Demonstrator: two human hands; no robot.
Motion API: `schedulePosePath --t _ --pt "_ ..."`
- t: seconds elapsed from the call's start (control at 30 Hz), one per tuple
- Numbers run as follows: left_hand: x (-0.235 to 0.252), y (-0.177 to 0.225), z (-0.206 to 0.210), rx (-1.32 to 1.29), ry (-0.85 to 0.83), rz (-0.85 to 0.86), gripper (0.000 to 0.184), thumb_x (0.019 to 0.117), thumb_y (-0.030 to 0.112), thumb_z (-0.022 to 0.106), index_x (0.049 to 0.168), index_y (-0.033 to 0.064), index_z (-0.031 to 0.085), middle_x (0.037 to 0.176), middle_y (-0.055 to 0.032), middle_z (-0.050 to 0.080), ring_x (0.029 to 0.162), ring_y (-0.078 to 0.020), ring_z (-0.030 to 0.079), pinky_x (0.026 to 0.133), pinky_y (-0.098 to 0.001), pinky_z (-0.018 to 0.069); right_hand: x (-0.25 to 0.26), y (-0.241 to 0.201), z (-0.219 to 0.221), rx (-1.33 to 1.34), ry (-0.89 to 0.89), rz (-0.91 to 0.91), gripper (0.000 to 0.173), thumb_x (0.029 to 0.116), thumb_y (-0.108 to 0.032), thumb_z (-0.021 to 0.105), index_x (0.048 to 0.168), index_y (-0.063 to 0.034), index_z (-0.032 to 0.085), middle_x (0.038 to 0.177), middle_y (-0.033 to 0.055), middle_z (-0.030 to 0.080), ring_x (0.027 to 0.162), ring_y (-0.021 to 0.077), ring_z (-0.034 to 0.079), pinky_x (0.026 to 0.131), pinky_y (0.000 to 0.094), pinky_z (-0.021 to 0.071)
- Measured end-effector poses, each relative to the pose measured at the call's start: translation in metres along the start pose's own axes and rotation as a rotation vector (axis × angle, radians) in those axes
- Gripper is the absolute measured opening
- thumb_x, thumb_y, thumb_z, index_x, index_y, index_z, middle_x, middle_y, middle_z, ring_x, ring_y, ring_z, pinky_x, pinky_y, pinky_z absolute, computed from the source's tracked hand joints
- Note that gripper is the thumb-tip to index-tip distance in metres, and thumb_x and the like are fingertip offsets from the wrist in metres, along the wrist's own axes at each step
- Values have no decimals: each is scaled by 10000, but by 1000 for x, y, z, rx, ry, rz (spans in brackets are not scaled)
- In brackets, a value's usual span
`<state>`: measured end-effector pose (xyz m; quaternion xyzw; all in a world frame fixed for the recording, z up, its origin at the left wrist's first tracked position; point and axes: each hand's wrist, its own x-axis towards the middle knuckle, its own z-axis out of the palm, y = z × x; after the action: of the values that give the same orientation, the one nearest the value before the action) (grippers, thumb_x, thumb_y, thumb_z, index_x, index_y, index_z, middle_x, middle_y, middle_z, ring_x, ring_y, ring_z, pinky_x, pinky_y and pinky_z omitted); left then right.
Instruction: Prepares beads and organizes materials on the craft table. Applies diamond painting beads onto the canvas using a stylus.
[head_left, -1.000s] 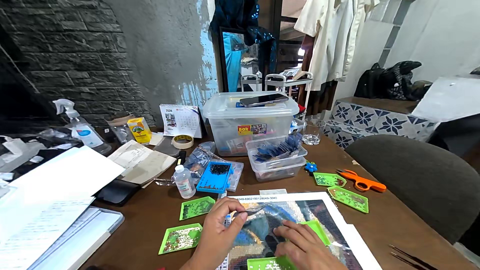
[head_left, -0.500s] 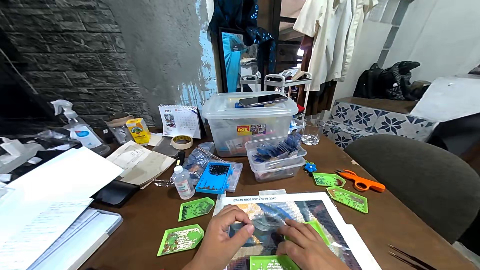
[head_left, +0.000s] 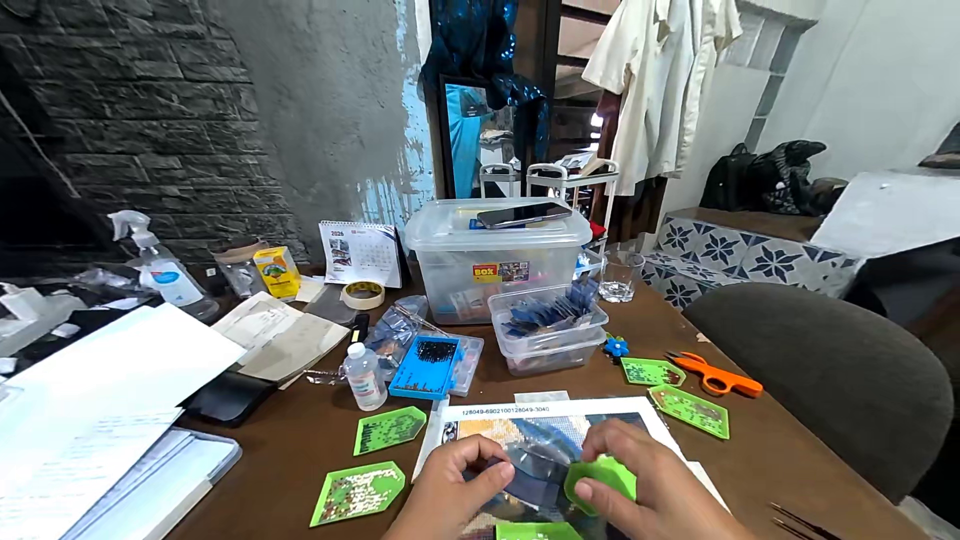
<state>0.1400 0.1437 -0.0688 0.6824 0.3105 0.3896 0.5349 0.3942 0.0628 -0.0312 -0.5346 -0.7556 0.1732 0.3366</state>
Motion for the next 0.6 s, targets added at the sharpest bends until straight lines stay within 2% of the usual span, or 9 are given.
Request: schedulePosePath --t 0.07,0.1,0.2,0.3,0.4,0.47,0.57,0.6 --pt "-1 1 2 -15 -32 -3 76 929 77 689 991 41 712 862 76 705 787 2 664 749 -202 564 1 0 5 103 -36 20 397 954 -308 695 1196 7 690 1136 171 692 1063 277 663 877 448 549" --pt "-2 1 4 -16 -53 8 79 928 72 690 995 35 712 869 73 707 794 5 663 754 -202 563 1 1 9 147 -44 9 371 950 -278 699 1184 10 703 1125 168 700 1053 258 669 875 426 550" --pt "-5 -1 5 0 -123 72 88 930 63 693 993 8 719 891 62 714 828 14 661 785 -199 559 1 6 16 229 -62 -70 206 954 -179 687 970 14 753 1035 142 728 1020 187 676 885 339 539" --pt "-6 -1 3 22 -182 125 107 932 66 690 989 -20 718 905 37 718 852 9 661 813 -209 557 1 7 15 271 -117 -85 194 964 -129 668 920 39 756 998 151 729 1003 172 681 897 309 539" --pt "-4 -5 -1 69 -212 176 224 954 168 677 1041 -36 713 958 -4 704 910 -17 641 846 -232 535 3 9 11 272 -130 -65 208 976 -140 654 926 43 742 988 147 721 982 162 672 871 301 529" --pt "-3 -8 -3 139 -181 218 298 969 231 659 1063 -47 710 982 -50 708 961 -66 636 895 -276 518 9 12 4 226 -93 -43 220 989 -160 625 973 29 736 995 139 721 952 160 678 841 311 539" --pt "1 -9 -6 246 -141 261 262 978 190 638 1042 -52 716 981 -102 721 983 -139 643 923 -338 501 34 18 -16 156 -68 100 234 1022 -175 572 1064 12 705 970 101 689 842 125 640 777 301 533" --pt "1 -9 -6 275 -129 269 242 975 172 639 1034 -48 721 979 -111 722 984 -155 643 927 -347 499 44 22 -22 136 -84 169 244 1032 -178 562 1100 14 696 984 104 685 846 134 638 790 316 535"
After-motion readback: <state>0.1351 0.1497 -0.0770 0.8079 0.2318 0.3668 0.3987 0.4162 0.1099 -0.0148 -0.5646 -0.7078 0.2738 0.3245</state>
